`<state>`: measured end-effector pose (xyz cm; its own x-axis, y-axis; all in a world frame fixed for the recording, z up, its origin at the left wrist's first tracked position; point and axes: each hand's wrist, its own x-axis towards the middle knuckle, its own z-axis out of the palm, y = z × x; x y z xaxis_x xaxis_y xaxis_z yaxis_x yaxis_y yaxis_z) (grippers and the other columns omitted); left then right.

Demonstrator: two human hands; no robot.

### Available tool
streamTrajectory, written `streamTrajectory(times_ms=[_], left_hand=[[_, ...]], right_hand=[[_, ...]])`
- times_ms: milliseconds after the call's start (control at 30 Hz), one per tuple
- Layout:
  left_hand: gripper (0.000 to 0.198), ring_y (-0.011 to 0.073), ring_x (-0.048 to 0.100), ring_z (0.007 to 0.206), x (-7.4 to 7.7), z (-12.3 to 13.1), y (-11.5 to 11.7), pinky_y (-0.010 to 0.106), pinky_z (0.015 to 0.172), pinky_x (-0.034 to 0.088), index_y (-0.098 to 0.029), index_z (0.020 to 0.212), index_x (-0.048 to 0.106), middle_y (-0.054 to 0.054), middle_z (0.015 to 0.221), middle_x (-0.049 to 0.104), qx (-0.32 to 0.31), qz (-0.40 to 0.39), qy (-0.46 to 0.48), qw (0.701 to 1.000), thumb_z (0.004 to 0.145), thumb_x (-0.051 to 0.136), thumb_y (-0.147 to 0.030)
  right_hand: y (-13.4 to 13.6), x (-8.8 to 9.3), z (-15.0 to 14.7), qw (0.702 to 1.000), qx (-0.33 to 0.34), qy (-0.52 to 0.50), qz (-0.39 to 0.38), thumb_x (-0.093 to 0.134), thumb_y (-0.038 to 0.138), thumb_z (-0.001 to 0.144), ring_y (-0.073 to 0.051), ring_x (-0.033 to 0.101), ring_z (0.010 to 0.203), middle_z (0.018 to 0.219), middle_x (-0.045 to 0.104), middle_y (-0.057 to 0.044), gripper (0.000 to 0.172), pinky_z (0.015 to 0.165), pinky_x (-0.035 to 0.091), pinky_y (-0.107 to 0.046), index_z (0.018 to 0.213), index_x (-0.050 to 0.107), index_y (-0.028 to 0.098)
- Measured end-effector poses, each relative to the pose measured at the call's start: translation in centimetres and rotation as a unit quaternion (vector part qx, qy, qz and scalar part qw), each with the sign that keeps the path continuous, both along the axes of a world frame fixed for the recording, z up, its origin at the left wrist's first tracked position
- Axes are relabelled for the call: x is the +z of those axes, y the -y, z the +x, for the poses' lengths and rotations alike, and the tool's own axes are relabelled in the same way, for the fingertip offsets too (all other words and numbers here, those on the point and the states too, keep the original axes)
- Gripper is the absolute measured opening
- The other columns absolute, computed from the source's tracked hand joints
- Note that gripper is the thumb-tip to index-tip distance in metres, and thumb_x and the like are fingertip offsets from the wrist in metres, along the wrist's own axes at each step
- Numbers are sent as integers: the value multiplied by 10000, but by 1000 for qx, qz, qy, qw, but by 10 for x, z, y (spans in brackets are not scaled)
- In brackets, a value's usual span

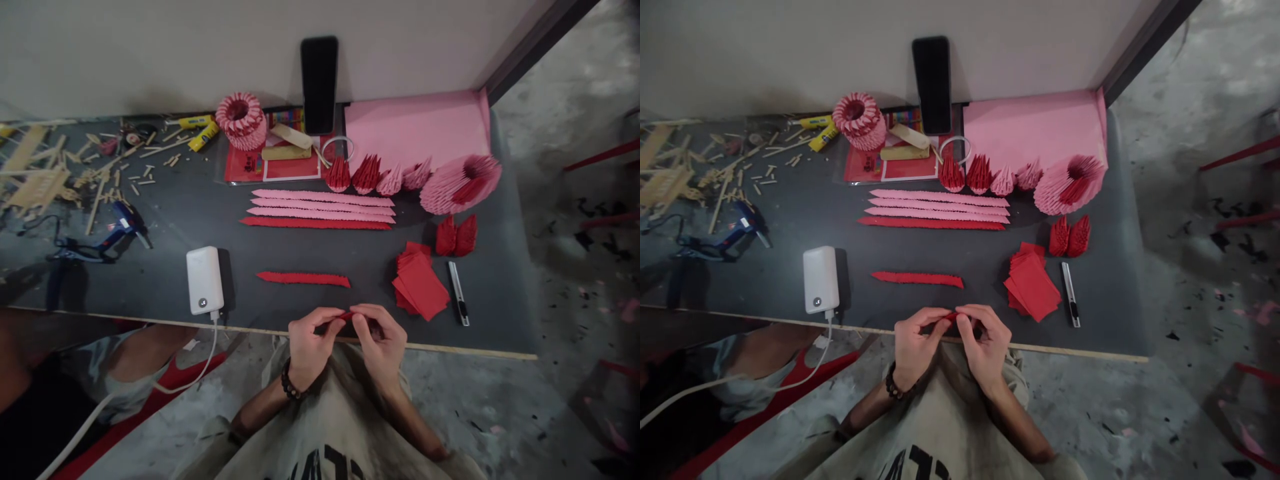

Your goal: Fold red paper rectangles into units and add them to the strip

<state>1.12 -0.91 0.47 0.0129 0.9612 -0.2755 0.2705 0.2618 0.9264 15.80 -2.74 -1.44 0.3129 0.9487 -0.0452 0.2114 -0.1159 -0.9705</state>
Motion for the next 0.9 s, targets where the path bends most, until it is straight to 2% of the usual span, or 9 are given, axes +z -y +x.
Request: streamTrajectory(times_ms=[133, 267, 333, 433, 500, 633, 800, 900], left_hand=[[103, 233, 809, 809, 4, 4, 2, 313, 765, 622, -261, 960, 847, 40, 900, 853, -21, 16, -13, 1000, 924, 783, -333], [81, 245, 797, 848, 3, 6, 3, 355, 829, 630, -290, 959, 860, 44, 928, 852, -13, 54, -3, 998, 919, 792, -310], [77, 250, 793, 898, 1, 6, 2, 368, 854, 637, -283, 943, 863, 58, 965, 848, 28, 63, 27, 997, 915, 798, -313], [121, 227, 790, 854, -2, 7, 0, 338, 786, 649, -239, 950, 855, 73, 955, 839, 81, 32, 84, 993, 906, 809, -342], [174, 218, 792, 821, -1, 8, -1, 326, 766, 654, -209, 955, 842, 74, 922, 836, 90, -1, 115, 989, 887, 828, -369], [216, 226, 790, 792, 0, 13, 1, 331, 748, 663, -204, 893, 818, 67, 863, 828, 97, -33, 144, 984, 847, 858, -412], [221, 218, 778, 761, -7, 16, 9, 312, 730, 658, -199, 863, 800, 54, 833, 817, 125, -40, 170, 977, 828, 874, -405], [236, 211, 783, 784, -9, 16, 11, 301, 759, 658, -193, 938, 799, 62, 866, 823, 118, -49, 203, 971, 854, 852, -406]], right_hand=[[0, -1, -3, 1000, -19, 16, -17, 699, 354, 957, -147, 645, 685, 762, 695, -6, 194, 627, 513, -268, 836, 724, 205], [-1, -6, -7, 999, -44, 26, -1, 697, 382, 951, -145, 603, 649, 709, 644, 10, 245, 597, 494, -266, 783, 686, 204], [-2, -7, -9, 999, -33, -11, 18, 682, 423, 960, -169, 651, 748, 826, 703, -26, 240, 663, 537, -291, 890, 739, 201], [-3, -7, -12, 995, -17, -88, 34, 614, 470, 995, -208, 702, 960, 1113, 750, -90, 325, 803, 589, -338, 1144, 761, 222], [-3, -5, -15, 992, -15, -123, 30, 645, 417, 984, -205, 711, 999, 1127, 759, -77, 267, 830, 593, -334, 1154, 766, 249], [-5, -1, -18, 990, -31, -131, 34, 738, 267, 918, -180, 699, 896, 929, 761, -27, 64, 797, 581, -317, 947, 792, 247], [-5, -1, -18, 995, -33, -94, 33, 727, 249, 920, -186, 693, 868, 895, 766, -30, 77, 767, 579, -326, 915, 802, 235], [-5, -1, -16, 996, -47, -55, 46, 725, 252, 927, -186, 696, 844, 877, 767, -29, 75, 750, 579, -330, 927, 796, 229]])
